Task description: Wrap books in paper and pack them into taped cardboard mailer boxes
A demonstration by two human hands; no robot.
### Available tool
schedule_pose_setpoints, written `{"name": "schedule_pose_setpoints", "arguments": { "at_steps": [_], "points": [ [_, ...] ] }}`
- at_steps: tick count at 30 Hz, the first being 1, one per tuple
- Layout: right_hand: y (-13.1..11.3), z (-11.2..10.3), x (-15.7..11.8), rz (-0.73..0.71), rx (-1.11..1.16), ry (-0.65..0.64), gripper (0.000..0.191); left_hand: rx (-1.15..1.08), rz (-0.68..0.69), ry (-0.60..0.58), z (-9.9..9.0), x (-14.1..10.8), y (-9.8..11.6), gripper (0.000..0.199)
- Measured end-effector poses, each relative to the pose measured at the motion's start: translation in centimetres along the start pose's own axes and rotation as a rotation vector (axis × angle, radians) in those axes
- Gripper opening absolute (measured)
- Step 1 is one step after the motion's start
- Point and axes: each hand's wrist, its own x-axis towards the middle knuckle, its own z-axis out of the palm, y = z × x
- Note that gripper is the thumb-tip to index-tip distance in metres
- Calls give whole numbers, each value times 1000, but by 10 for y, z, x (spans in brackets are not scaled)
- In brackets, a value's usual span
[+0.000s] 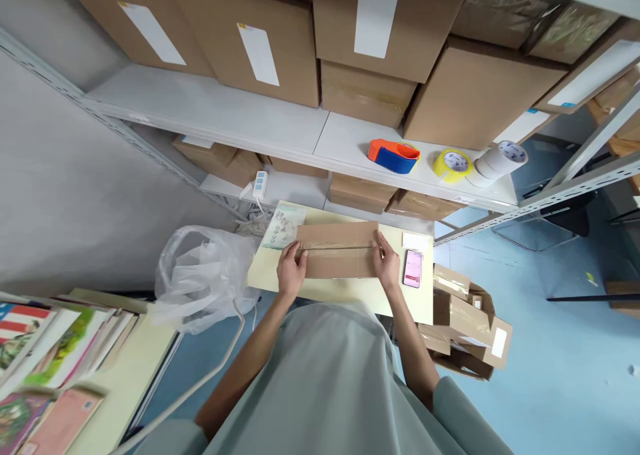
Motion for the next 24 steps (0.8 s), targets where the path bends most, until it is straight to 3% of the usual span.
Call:
{"name": "schedule_pose_setpoints", "arguments": {
  "at_steps": [8, 17, 24],
  "points": [
    [29, -33, 10, 101, -29, 71, 76, 0, 122, -34, 30, -11, 25, 38],
    [50, 10, 3, 126, -139, 42, 78, -12, 151, 1, 8, -1, 9, 33],
    [73, 7, 4, 174, -188, -19, 82, -19, 125, 59, 23, -7, 22, 25]
  ]
}}
